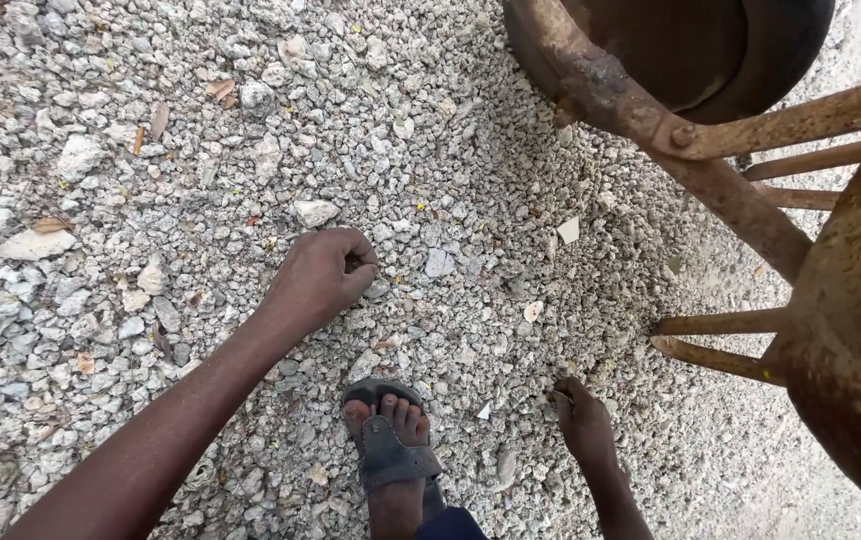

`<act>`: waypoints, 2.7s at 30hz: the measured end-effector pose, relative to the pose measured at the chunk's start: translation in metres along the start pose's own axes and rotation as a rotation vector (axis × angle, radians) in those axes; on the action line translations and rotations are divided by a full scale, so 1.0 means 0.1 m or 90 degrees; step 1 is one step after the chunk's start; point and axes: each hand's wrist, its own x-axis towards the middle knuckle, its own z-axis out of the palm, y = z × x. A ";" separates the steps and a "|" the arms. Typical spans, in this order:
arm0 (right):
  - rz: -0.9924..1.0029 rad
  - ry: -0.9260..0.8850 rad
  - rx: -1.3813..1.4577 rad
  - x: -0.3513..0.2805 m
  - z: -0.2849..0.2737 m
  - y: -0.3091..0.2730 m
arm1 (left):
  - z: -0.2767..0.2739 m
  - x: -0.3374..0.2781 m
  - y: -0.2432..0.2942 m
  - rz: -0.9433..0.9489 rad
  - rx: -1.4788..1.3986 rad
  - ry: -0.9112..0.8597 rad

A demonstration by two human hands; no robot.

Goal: Picking up small stones and debris from a gravel surface by hand and collecting them.

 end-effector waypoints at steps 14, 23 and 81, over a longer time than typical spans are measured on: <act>0.078 -0.140 0.103 -0.02 -0.15 0.07 | -0.11 -0.03 -0.19 0.038 -0.023 0.019; -0.152 -0.162 -0.008 -0.16 0.24 0.36 | 0.11 -0.27 0.21 -0.006 0.152 -0.200; -0.270 -0.471 0.826 0.17 0.60 -4.36 | -0.94 -1.15 -1.10 0.041 0.160 0.121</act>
